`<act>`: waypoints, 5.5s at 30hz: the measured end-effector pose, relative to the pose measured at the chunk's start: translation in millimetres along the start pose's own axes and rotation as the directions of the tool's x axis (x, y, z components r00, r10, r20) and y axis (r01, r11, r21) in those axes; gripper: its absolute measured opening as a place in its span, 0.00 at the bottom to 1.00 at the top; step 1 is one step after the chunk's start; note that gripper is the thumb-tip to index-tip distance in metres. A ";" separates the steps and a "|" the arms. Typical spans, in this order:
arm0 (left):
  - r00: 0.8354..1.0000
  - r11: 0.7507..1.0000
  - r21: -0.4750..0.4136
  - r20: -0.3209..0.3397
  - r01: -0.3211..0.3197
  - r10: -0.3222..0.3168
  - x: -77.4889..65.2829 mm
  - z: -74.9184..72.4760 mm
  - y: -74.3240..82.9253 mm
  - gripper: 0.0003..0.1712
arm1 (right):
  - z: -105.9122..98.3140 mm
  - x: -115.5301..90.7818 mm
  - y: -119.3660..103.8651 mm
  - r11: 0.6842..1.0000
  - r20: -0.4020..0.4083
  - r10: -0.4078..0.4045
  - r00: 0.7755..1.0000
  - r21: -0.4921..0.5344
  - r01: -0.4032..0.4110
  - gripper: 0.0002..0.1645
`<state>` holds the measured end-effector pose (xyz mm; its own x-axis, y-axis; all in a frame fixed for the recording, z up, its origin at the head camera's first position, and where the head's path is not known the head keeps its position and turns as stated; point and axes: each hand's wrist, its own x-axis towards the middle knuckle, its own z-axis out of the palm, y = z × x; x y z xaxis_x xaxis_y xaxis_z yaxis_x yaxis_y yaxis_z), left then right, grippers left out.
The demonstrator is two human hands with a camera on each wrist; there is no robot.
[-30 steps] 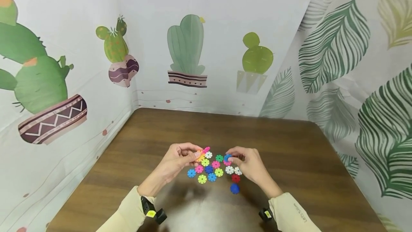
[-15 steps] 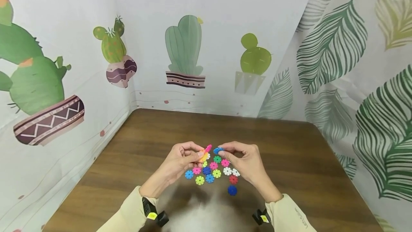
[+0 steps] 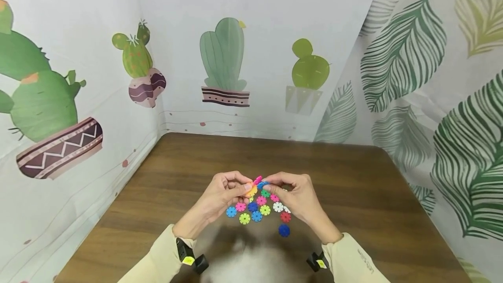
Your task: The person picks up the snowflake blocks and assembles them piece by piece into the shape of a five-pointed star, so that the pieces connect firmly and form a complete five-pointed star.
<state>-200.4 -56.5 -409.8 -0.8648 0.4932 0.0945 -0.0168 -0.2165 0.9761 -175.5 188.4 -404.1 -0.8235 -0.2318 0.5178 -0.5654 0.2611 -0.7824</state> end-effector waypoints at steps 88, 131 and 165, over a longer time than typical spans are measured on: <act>1.000 0.678 0.735 -0.027 0.025 -0.007 -6.1 -91.0 -86.6 0.12 | -6.1 -91.1 71.0 0.794 -0.029 0.576 0.817 -0.219 -0.568 0.13; 0.986 0.852 0.521 -0.104 -0.059 0.132 -9.5 -65.7 -41.1 0.13 | -14.0 -61.1 32.1 0.890 -0.246 0.276 0.929 -0.301 -0.344 0.09; 0.996 0.973 0.231 0.079 0.016 -0.035 -8.1 0.5 -2.0 0.14 | 8.5 -27.4 -10.8 0.992 -0.074 0.129 0.989 -0.005 -0.130 0.10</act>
<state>-193.1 -59.6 -412.4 -0.8216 0.5652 0.0750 0.0853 -0.0082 0.9963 -146.4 183.9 -412.8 -0.8906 -0.1259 0.4370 -0.4542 0.2937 -0.8411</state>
